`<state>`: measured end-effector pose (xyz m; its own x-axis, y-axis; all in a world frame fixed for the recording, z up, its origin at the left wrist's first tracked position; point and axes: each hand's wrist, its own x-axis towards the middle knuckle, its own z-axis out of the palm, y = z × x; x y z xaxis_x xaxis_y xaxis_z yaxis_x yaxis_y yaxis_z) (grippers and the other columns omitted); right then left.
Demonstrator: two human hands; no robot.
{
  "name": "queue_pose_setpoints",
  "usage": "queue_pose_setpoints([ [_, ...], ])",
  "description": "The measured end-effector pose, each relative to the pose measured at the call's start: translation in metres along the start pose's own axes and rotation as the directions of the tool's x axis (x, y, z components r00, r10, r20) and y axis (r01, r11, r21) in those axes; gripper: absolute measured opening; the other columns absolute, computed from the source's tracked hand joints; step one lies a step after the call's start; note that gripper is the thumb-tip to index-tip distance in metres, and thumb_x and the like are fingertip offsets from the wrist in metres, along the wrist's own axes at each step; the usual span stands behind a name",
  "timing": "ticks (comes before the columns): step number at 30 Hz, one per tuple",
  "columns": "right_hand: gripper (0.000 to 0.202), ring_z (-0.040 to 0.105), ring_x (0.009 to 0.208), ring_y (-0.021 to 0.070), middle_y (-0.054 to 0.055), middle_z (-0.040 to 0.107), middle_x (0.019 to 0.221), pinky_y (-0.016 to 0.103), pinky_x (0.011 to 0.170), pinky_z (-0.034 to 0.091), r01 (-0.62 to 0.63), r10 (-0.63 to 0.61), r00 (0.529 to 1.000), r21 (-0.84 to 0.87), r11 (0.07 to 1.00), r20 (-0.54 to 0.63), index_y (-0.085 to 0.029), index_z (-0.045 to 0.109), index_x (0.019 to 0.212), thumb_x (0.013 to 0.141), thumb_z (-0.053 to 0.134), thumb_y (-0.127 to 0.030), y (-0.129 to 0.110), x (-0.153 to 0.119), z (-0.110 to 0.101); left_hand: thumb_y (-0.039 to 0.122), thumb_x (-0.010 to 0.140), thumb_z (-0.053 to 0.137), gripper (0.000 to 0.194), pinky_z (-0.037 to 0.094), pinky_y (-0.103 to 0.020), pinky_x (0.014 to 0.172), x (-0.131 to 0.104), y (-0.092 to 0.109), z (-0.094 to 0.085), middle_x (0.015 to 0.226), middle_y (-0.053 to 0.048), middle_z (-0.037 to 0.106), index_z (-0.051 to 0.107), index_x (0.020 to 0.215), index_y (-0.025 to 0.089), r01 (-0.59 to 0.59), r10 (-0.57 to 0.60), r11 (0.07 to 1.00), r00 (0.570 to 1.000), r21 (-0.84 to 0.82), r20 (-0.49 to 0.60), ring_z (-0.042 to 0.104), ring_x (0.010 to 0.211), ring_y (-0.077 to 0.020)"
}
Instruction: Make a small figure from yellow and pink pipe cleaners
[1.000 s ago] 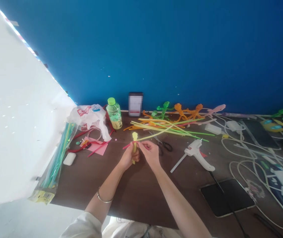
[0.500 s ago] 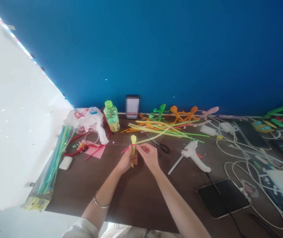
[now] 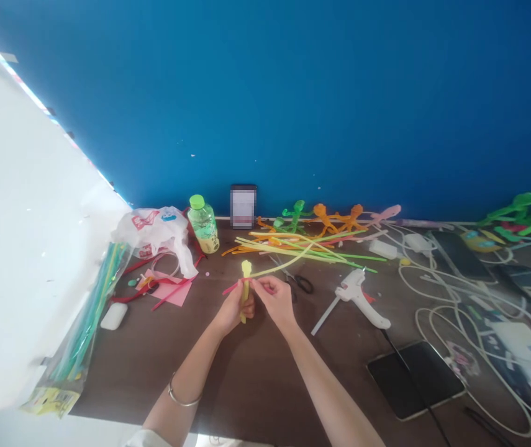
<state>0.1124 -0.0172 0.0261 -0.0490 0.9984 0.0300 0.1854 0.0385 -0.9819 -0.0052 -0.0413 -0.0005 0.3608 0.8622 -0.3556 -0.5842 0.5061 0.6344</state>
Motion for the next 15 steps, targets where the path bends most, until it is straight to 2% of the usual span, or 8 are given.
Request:
queue_pose_setpoints([
  [15,0.022,0.058,0.055,0.0154,0.004,0.065,0.059,0.025,0.053,0.046,-0.007,0.007,1.0,0.02,1.0,0.003,-0.015,0.062,0.063,0.068,0.06,-0.036,-0.0002,0.0011,0.0013,0.065,0.072,0.041,0.048,0.012,-0.017,0.039,0.0028,-0.0024,-0.0036,0.048,0.008,0.026,0.035,0.065,0.018,0.025,-0.025,0.999,1.0,-0.035,-0.009,0.018,0.037,-0.003],
])
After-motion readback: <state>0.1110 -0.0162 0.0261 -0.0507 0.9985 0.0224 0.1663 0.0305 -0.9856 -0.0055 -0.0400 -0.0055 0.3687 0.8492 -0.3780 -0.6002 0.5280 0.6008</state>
